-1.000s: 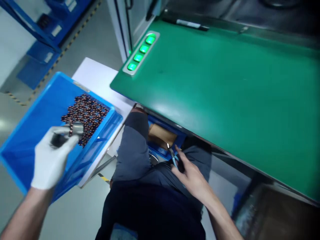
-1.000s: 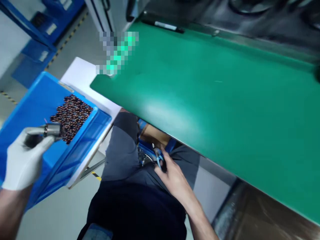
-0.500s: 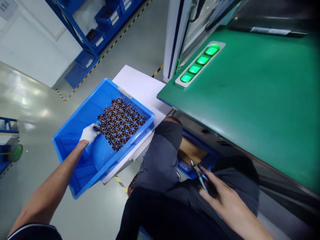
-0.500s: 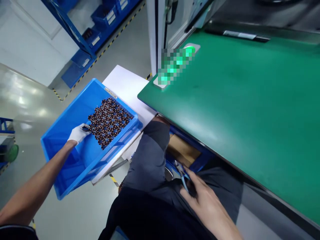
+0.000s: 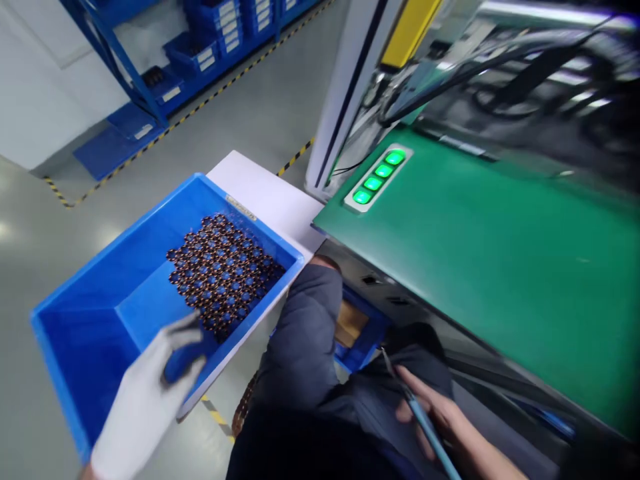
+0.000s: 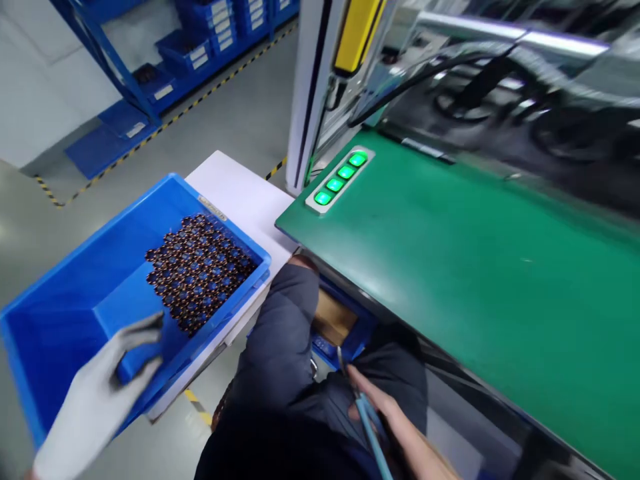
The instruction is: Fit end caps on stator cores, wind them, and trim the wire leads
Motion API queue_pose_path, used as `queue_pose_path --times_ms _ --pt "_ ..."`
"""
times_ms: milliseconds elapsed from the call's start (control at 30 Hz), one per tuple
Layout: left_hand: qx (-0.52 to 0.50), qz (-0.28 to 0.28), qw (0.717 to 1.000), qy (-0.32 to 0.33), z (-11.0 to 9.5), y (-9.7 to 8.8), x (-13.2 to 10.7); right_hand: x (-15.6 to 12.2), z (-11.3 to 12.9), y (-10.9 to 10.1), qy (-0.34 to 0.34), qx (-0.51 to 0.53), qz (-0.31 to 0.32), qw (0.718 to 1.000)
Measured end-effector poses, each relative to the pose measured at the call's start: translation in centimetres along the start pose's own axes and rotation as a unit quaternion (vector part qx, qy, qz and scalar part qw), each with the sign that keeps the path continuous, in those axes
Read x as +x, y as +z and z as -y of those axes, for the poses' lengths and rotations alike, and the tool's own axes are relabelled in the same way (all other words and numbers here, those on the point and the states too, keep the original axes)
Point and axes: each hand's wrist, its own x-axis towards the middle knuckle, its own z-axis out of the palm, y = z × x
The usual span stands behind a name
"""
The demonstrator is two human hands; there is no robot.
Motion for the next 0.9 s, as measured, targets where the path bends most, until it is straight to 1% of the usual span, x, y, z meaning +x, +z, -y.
queue_pose_path --times_ms 33,67,100,133,167,200,233,267,300,367,400,433,467,500,533,567,600,633,667,700,733,767,800,833,867,900 --pt "-0.03 -0.025 0.999 0.027 -1.0 1.4 -1.4 -0.6 1.8 -1.1 -0.029 -0.021 -0.021 0.999" --pt "-0.072 -0.048 0.995 0.048 -2.0 3.1 -2.5 -1.0 4.0 -2.1 -0.078 -0.049 -0.044 0.995" --pt "-0.124 -0.056 0.989 0.064 -3.2 4.8 -3.2 -1.1 6.4 -3.1 -0.141 -0.084 -0.075 0.984" --pt "-0.173 -0.047 0.981 0.081 -4.4 6.5 -3.5 -0.8 9.0 -4.0 -0.198 -0.126 -0.112 0.966" --pt "-0.209 -0.027 0.972 0.108 -5.8 8.1 -3.5 0.1 11.6 -4.7 -0.224 -0.167 -0.145 0.949" --pt "-0.236 -0.001 0.962 0.138 -7.2 9.3 -3.3 1.5 14.1 -5.2 -0.238 -0.201 -0.199 0.929" --pt "-0.257 0.029 0.951 0.167 -8.7 10.3 -3.0 3.5 16.5 -5.7 -0.226 -0.231 -0.242 0.915" --pt "-0.274 0.056 0.94 0.197 -10.0 11.0 -2.7 5.8 18.6 -5.9 -0.19 -0.264 -0.277 0.904" --pt "-0.289 0.078 0.928 0.222 -11.3 11.4 -2.3 8.2 20.6 -6.1 -0.137 -0.294 -0.301 0.897" --pt "-0.309 0.105 0.909 0.258 -13.1 11.6 -1.7 12.4 23.7 -5.9 -0.108 -0.295 -0.321 0.893" --pt "-0.313 0.108 0.904 0.271 -13.7 11.6 -1.4 13.6 24.9 -5.7 -0.102 -0.29 -0.324 0.895" --pt "-0.314 0.109 0.901 0.278 -14.1 11.6 -1.2 14.2 25.8 -5.3 -0.1 -0.284 -0.323 0.897" --pt "-0.313 0.111 0.9 0.281 -14.4 11.7 -1.0 14.1 26.3 -4.8 -0.106 -0.278 -0.322 0.899" --pt "-0.313 0.115 0.9 0.279 -14.7 11.8 -0.8 13.3 26.3 -4.5 -0.118 -0.274 -0.321 0.899" --pt "-0.315 0.122 0.9 0.276 -14.9 12.1 -0.7 11.9 25.7 -4.3 -0.131 -0.272 -0.32 0.898" --pt "-0.317 0.132 0.898 0.273 -15.2 12.6 -0.6 10.0 24.4 -4.2 -0.149 -0.267 -0.321 0.896" --pt "-0.32 0.145 0.896 0.272 -15.6 13.1 -0.6 7.8 22.5 -4.5 -0.168 -0.259 -0.323 0.895" --pt "-0.322 0.159 0.892 0.274 -16.1 13.7 -0.6 5.2 20.0 -5.0 -0.18 -0.247 -0.331 0.893" --pt "-0.323 0.174 0.887 0.28 -16.7 14.4 -0.6 2.2 16.9 -5.7 -0.2 -0.22 -0.343 0.891" --pt "-0.322 0.192 0.88 0.291 -17.4 15.1 -0.7 -1.0 13.4 -6.6 -0.196 -0.196 -0.368 0.887" --pt "-0.317 0.211 0.872 0.306 -18.1 15.7 -0.8 -4.6 9.4 -7.5 -0.154 -0.189 -0.407 0.88" --pt "-0.31 0.231 0.863 0.324 -18.8 16.2 -1.0 -8.3 5.3 -8.3 -0.079 -0.198 -0.452 0.867" --pt "-0.3 0.25 0.854 0.345 -19.4 16.7 -1.1 -12.2 1.2 -8.9 0.026 -0.22 -0.492 0.842" --pt "-0.287 0.271 0.843 0.365 -19.9 17.1 -1.2 -16.0 -2.9 -9.1 0.15 -0.243 -0.515 0.808" --pt "-0.272 0.292 0.833 0.384 -20.2 17.6 -1.3 -19.6 -6.6 -9.0 0.239 -0.232 -0.535 0.776" --pt "-0.258 0.312 0.822 0.4 -20.4 18.0 -1.3 -22.8 -9.9 -8.5 0.306 -0.216 -0.545 0.75"
